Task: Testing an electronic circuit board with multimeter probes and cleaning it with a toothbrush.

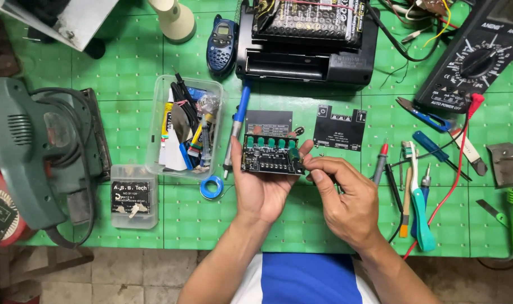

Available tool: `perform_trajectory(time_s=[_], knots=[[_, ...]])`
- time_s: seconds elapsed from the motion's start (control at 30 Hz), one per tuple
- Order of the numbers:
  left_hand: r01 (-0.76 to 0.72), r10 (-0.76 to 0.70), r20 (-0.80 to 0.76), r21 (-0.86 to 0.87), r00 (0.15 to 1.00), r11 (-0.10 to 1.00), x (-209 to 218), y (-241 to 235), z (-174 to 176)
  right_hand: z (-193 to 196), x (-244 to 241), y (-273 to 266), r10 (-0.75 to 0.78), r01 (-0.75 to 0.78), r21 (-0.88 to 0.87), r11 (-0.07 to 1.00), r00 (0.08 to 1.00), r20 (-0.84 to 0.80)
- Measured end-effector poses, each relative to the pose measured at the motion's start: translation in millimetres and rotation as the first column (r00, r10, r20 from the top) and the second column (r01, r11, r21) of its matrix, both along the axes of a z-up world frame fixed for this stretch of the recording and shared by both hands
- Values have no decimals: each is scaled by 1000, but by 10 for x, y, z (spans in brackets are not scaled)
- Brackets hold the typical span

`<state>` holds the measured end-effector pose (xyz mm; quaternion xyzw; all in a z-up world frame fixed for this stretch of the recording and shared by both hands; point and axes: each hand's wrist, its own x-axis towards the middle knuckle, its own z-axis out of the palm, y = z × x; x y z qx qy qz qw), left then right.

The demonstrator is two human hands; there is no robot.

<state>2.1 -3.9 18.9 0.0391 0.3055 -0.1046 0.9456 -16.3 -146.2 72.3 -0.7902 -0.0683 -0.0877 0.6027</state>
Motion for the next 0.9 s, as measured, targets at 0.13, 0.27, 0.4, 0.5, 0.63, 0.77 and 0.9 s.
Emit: perform_trajectory(time_s=[0.13, 0.27, 0.4, 0.5, 0.63, 0.77, 0.9], knots=[[5, -6, -13, -6, 1000, 1000, 8, 5, 5, -5, -6, -6, 0, 0, -27, 1000, 1000, 8], [8, -9, -37, -19, 999, 1000, 14, -2, 36, -21, -11, -15, 3, -3, -22, 1000, 1000, 2], [9, -11, -69, -30, 998, 1000, 20, -11, 56, -22, -8, -18, -1, 2, -29, 1000, 1000, 12], [16, -17, -61, -16, 998, 1000, 23, -17, 19, -39, -12, -22, 4, -3, -47, 999, 1000, 27], [14, -16, -70, -33, 997, 999, 37, 0, 18, 63, -132, -73, 13, 4, -187, 982, 996, 89], [-20, 17, 84, 25, 996, 1000, 25, 57, -71, 39, -396, -330, 37, 28, -487, 873, 992, 124], [-61, 59, 37, 31, 998, 998, 90, 113, -40, -231, -620, -874, -96, 113, -723, 682, 993, 65]])
